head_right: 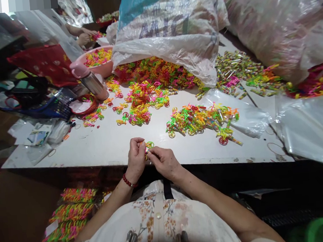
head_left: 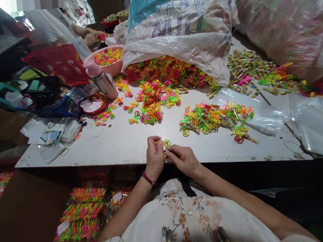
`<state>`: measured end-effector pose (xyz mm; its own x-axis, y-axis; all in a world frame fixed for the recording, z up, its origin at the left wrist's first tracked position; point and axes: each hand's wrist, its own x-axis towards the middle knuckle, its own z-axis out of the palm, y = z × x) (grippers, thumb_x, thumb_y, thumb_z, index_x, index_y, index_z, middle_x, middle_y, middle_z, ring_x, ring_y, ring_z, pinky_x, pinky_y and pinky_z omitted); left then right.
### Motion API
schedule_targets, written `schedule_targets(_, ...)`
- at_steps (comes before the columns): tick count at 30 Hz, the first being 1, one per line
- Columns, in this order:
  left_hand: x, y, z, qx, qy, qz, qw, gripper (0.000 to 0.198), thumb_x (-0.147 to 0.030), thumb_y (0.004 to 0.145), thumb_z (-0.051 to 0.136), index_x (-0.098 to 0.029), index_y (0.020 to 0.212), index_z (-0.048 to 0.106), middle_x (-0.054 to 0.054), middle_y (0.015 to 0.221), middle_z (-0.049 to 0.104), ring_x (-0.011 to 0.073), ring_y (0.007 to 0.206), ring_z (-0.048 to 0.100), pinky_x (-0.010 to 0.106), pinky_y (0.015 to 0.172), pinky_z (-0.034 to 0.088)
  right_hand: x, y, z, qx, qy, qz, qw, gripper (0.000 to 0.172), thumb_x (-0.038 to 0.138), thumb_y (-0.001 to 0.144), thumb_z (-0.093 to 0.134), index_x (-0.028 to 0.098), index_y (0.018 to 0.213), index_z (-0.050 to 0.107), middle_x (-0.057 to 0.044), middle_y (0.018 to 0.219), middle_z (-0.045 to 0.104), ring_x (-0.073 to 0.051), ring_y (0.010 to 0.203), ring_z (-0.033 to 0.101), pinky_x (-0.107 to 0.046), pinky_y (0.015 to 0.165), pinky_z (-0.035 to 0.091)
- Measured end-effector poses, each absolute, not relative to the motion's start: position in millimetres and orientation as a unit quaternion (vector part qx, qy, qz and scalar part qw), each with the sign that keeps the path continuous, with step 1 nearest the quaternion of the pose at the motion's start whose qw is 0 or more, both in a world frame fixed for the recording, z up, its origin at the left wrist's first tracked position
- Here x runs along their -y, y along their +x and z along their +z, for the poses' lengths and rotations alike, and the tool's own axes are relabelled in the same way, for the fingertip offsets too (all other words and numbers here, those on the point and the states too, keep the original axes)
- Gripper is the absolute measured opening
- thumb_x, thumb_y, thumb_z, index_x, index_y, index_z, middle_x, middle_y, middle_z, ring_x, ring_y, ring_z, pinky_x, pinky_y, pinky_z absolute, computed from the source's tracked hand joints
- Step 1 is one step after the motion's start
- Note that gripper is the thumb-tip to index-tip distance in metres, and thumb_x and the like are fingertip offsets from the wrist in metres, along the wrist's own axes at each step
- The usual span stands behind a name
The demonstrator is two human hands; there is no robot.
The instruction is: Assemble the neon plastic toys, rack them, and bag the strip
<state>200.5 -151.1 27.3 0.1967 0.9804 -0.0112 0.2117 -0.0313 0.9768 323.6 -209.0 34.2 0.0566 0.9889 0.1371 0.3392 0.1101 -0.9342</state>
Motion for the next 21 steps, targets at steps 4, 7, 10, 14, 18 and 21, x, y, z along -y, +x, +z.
schedule_targets(4,150.0,205.2,26.2,-0.470,0.590,0.369,0.543,0.024,-0.041,0.093,0.048,-0.021,0.105,0.044,-0.003,0.077,0.049,0.0107,0.065,0.049,0.023,0.062,0.040,211.7,331.5,37.7,0.613,-0.581,0.332,0.421,0.022,0.031,0.095,0.050,0.018,0.089,0.067,-0.001,0.076,0.068,-0.013,0.067,0.060,-0.024,0.065,0.045)
schedule_targets(7,130.4,201.9,28.8,-0.456,0.592,0.360,0.559,0.027,-0.046,0.094,0.042,-0.021,0.105,0.046,-0.002,0.081,0.053,0.0102,0.062,0.049,0.023,0.059,0.041,208.9,364.9,48.0,0.593,-0.637,0.258,0.420,0.022,0.035,0.094,0.051,0.019,0.092,0.066,-0.002,0.079,0.070,-0.014,0.068,0.062,-0.025,0.064,0.046)
schedule_targets(10,94.3,184.8,29.9,-0.525,0.611,0.378,0.457,0.020,-0.040,0.092,0.046,-0.020,0.093,0.051,0.000,0.081,0.056,0.0123,0.066,0.051,0.026,0.062,0.043,201.4,414.3,59.0,0.571,-0.701,0.076,0.421,0.024,0.039,0.092,0.054,0.018,0.095,0.066,-0.006,0.083,0.070,-0.019,0.074,0.064,-0.030,0.070,0.049)
schedule_targets(14,46.1,163.4,26.6,-0.548,0.718,0.362,0.230,0.022,-0.014,0.082,0.051,-0.018,0.102,0.058,0.008,0.100,0.059,0.0219,0.096,0.056,0.039,0.088,0.047,181.6,447.9,59.5,0.572,-0.719,-0.170,0.356,0.030,0.039,0.089,0.058,0.013,0.101,0.067,-0.019,0.114,0.064,-0.033,0.108,0.056,-0.050,0.094,0.044)
schedule_targets(18,21.0,172.6,22.1,-0.423,0.846,0.313,0.089,0.049,-0.008,0.078,0.055,-0.021,0.125,0.054,0.013,0.132,0.048,0.0291,0.128,0.040,0.050,0.109,0.035,152.7,410.8,46.2,0.681,-0.642,-0.109,0.335,0.024,0.029,0.092,0.052,0.014,0.107,0.064,-0.016,0.111,0.064,-0.028,0.106,0.055,-0.045,0.096,0.045)
schedule_targets(21,12.8,183.1,19.5,-0.410,0.858,0.297,0.085,0.046,-0.009,0.081,0.053,-0.020,0.125,0.052,0.014,0.129,0.048,0.0270,0.122,0.045,0.047,0.106,0.039,133.0,371.8,39.9,0.734,-0.612,-0.007,0.296,0.021,0.022,0.092,0.050,0.016,0.108,0.063,-0.014,0.112,0.063,-0.026,0.105,0.054,-0.041,0.093,0.047)
